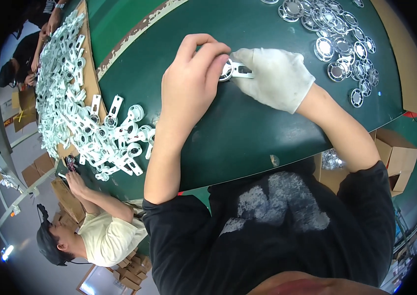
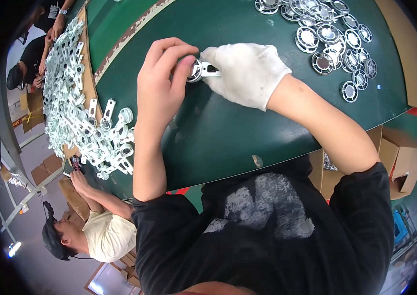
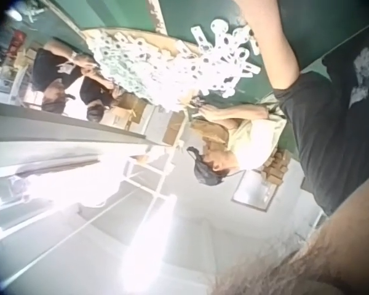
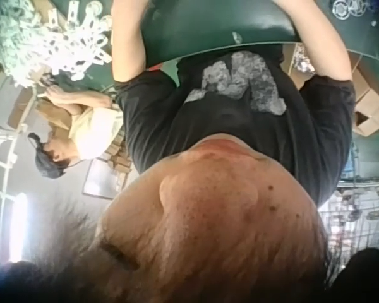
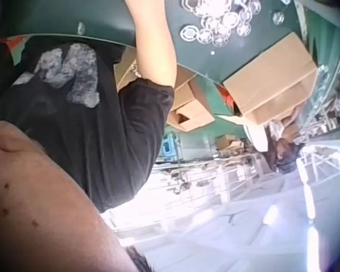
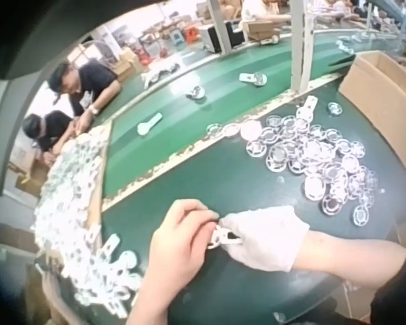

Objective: The person assembles small plastic housings, metal rings, and screws by hand at a factory production line.

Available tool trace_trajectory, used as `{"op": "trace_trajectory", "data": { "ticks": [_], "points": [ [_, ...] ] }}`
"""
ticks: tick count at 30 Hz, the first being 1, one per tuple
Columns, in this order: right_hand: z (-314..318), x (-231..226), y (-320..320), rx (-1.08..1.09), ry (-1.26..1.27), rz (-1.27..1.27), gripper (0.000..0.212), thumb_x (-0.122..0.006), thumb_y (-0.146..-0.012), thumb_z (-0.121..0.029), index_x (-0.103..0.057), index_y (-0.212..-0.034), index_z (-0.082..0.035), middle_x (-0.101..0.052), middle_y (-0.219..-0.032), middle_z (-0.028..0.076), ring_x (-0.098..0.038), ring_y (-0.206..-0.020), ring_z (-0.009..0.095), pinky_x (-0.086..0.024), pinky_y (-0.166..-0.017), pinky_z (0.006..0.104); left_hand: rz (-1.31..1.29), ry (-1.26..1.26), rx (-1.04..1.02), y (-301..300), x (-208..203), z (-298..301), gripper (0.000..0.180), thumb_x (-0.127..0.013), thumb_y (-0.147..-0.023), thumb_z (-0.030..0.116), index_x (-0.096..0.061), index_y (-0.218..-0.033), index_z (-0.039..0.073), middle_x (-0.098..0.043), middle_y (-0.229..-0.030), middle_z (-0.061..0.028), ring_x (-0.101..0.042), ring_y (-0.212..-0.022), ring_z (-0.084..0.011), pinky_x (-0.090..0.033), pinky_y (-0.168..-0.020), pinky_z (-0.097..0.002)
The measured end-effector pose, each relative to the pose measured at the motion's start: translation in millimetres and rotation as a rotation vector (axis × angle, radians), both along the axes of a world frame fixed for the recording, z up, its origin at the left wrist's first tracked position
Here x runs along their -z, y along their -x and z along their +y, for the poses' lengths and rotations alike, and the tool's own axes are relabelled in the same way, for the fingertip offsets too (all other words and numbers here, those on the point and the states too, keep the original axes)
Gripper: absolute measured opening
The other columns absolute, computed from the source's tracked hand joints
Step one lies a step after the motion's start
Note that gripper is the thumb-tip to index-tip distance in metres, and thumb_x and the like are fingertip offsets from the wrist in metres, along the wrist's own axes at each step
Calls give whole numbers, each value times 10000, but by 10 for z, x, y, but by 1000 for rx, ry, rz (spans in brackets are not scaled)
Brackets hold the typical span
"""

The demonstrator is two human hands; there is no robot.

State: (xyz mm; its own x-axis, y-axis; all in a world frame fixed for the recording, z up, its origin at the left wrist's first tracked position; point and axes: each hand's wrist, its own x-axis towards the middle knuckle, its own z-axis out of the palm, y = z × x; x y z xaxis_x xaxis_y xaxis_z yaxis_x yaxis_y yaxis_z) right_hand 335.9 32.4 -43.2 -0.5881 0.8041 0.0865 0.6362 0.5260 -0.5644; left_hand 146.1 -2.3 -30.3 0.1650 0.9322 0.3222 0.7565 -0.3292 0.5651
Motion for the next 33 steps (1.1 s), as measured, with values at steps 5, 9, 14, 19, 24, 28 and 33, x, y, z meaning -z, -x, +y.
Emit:
{"op": "trace_trajectory", "data": {
  "ticks": [5, 9, 14, 19, 24, 28, 33],
  "points": [
    [-26, -43, 12, 1, 73, -8, 279, -649, -935, -335, -716, -1114, -131, -737, -863, 124, -729, -823, 347, -581, -698, 470, -49, 70, -45, 81, -108, -212, 461, -870, -779, 207, -687, -1179, 69, -679, -1155, -81, -698, -845, -232, -564, -714, -333],
    [-46, -5, 3, -22, -21, 23, 281, -662, -923, -330, -720, -1125, -142, -739, -863, 117, -730, -813, 338, -582, -695, 460, -79, 75, 26, 147, 33, -270, 492, -882, -767, 191, -685, -1200, 64, -698, -1167, -97, -703, -982, -269, -579, -809, -340],
    [-65, 0, 13, -13, -61, 61, 295, -706, -885, -314, -730, -1123, -142, -738, -827, 102, -731, -775, 316, -583, -670, 433, -356, 164, 30, 164, 108, -325, 565, -870, -757, 37, -687, -1290, 74, -729, -1193, -101, -729, -961, -202, -594, -789, -300],
    [-72, 73, 2, -27, -81, 83, 313, -734, -852, -285, -731, -1118, -120, -737, -814, 101, -731, -763, 313, -583, -662, 426, -462, 166, -9, 121, 190, -349, 572, -874, -751, 22, -703, -1293, 84, -735, -1235, -100, -732, -975, -173, -599, -793, -277],
    [-103, 34, 12, -27, -31, 74, 311, -727, -857, -266, -727, -1129, -113, -739, -848, 129, -733, -803, 317, -581, -673, 416, -504, 222, 35, 172, 174, -352, 555, -875, -746, 31, -713, -1275, 80, -730, -1261, -107, -733, -1052, -201, -603, -857, -302],
    [47, -106, -47, -185, 592, 256, 305, -688, -898, -268, -689, -1091, -32, -698, -802, 93, -685, -689, 246, -544, -641, 369, -349, 101, 104, 155, 150, -375, 527, -865, -745, 35, -716, -1249, 66, -737, -1239, -111, -718, -1131, -258, -591, -933, -339],
    [119, -68, -119, -372, 904, 327, 323, -658, -936, -290, -644, -1012, 24, -587, -782, 14, -545, -703, 108, -468, -652, 295, -408, 190, 72, 95, 82, -423, 525, -864, -736, 39, -716, -1239, 59, -732, -1250, -119, -705, -1167, -273, -578, -973, -350]
  ]
}}
